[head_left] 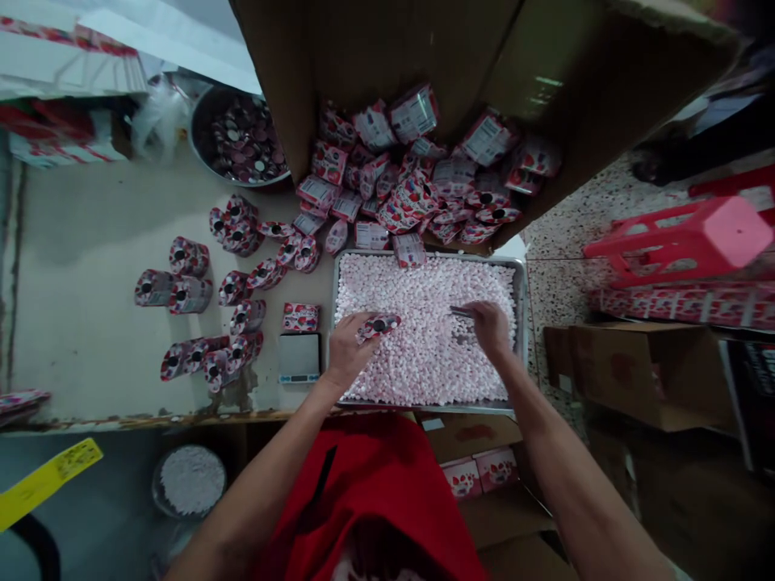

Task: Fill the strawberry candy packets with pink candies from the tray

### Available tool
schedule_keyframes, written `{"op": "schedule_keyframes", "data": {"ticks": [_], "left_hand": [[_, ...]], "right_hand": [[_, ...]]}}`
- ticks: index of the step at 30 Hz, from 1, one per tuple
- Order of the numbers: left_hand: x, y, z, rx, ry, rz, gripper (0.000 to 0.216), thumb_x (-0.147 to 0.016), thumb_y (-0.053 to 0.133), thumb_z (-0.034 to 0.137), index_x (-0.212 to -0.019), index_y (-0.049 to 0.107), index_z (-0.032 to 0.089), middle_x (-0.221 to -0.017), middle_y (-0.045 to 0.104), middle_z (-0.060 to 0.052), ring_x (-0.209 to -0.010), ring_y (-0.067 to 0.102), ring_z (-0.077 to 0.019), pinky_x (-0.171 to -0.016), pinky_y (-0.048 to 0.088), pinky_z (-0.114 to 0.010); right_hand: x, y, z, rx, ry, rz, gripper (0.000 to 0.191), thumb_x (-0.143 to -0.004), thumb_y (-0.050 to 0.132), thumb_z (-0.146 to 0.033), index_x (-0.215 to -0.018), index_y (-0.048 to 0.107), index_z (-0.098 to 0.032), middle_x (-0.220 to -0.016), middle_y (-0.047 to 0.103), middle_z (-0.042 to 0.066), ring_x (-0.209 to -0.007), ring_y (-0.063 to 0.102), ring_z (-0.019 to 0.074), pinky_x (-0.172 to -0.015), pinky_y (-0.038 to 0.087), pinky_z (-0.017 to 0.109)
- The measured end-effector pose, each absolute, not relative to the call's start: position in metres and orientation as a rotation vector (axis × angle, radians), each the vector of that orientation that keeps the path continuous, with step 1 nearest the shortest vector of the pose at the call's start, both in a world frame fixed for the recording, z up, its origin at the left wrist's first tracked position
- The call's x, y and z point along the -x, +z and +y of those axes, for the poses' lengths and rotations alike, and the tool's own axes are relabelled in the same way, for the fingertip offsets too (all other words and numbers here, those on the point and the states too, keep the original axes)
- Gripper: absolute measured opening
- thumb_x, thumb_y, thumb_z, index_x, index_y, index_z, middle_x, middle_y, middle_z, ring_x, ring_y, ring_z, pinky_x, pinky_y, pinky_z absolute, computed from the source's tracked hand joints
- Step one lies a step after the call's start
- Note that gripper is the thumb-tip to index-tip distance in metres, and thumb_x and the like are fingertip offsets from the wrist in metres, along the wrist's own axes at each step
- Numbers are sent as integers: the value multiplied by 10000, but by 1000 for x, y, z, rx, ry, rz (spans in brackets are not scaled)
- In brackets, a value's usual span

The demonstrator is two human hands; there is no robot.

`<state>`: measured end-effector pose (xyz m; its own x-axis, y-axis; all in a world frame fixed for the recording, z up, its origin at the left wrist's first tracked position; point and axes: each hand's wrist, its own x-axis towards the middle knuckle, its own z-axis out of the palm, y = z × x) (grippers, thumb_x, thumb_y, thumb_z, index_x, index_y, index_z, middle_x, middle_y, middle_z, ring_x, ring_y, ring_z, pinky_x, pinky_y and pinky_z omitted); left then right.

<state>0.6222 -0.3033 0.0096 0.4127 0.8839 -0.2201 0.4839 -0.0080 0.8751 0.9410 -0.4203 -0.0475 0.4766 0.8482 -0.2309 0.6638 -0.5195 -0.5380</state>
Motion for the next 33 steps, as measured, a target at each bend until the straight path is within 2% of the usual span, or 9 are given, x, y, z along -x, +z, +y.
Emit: {"op": "schedule_keyframes", "data": {"ticks": [2, 5, 8, 10, 12, 18, 23, 29, 33], "left_hand": [[-621, 14, -304, -1558, 554, 1311, 343, -745, 847, 206, -1074, 766, 258, -1151, 739, -80, -1142, 646, -290, -1068, 465, -382], [-622, 16, -302, -1550, 608, 1417, 366, -740, 853, 209, -1092, 763, 253, -1174, 733, -80, -1178, 631, -293, -1108, 442, -395], [-626, 13, -301, -1580, 614, 1414, 376, -743, 859, 226, -1103, 753, 252, -1170, 735, -72, -1155, 642, -283, -1112, 437, -396], [-633, 11, -301, -1591, 616, 1382, 348, -742, 864, 233, -1073, 758, 252, -1132, 743, -67, -1109, 660, -278, -1077, 460, -389], [-641, 11, -302, -1651, 591, 1347, 326, -741, 858, 209, -1050, 762, 252, -1124, 746, -70, -1109, 656, -287, -1066, 463, -396], [-657, 18, -315, -1924, 484, 1254, 314, -772, 790, 128, -1067, 763, 235, -1148, 742, -93, -1125, 624, -305, -1074, 430, -426], [-657, 22, -333, -1956, 471, 1268, 270, -773, 800, 174, -1035, 757, 224, -1109, 726, -113, -1100, 613, -310, -1062, 422, -431], [-661, 19, -347, -1868, 517, 1306, 260, -756, 788, 142, -999, 726, 209, -1067, 700, -120, -1068, 616, -304, -1019, 445, -409], [-648, 11, -355, -1729, 613, 1391, 279, -751, 780, 130, -1008, 703, 206, -1061, 696, -101, -1049, 622, -272, -994, 456, -367]], "right_hand": [[-908, -67, -398, 2215, 789, -1192, 294, -802, 505, -145, -908, 778, -158, -996, 772, 118, -980, 659, 245, -941, 465, 364], [-880, -68, -387, 2157, 844, -1117, 337, -734, 476, -121, -891, 772, -159, -979, 770, 97, -951, 667, 225, -915, 476, 342], [-890, -45, -408, 2150, 875, -1003, 349, -743, 485, -191, -923, 780, -148, -827, 736, 62, -744, 617, 199, -759, 468, 313], [-905, -23, -428, 2104, 937, -922, 365, -760, 508, -261, -964, 787, -143, -705, 675, 23, -615, 523, 170, -644, 408, 289], [-916, 0, -442, 2038, 1000, -894, 374, -770, 535, -308, -991, 789, -144, -658, 636, 0, -574, 460, 150, -597, 355, 277], [-916, 48, -426, 1954, 1006, -1109, 316, -783, 533, -240, -953, 792, -181, -865, 740, 45, -720, 577, 170, -697, 422, 296], [-880, 92, -398, 2104, 677, -1640, 308, -812, 519, -100, -915, 796, -188, -904, 732, 97, -875, 613, 233, -827, 443, 359], [-836, 148, -394, 2199, 404, -2095, 269, -832, 529, -56, -852, 771, -172, -870, 685, 153, -841, 552, 258, -761, 397, 383], [-884, 129, -427, 2205, 371, -1862, 300, -886, 511, -151, -980, 789, -214, -883, 715, 106, -840, 595, 245, -743, 413, 359]]}}
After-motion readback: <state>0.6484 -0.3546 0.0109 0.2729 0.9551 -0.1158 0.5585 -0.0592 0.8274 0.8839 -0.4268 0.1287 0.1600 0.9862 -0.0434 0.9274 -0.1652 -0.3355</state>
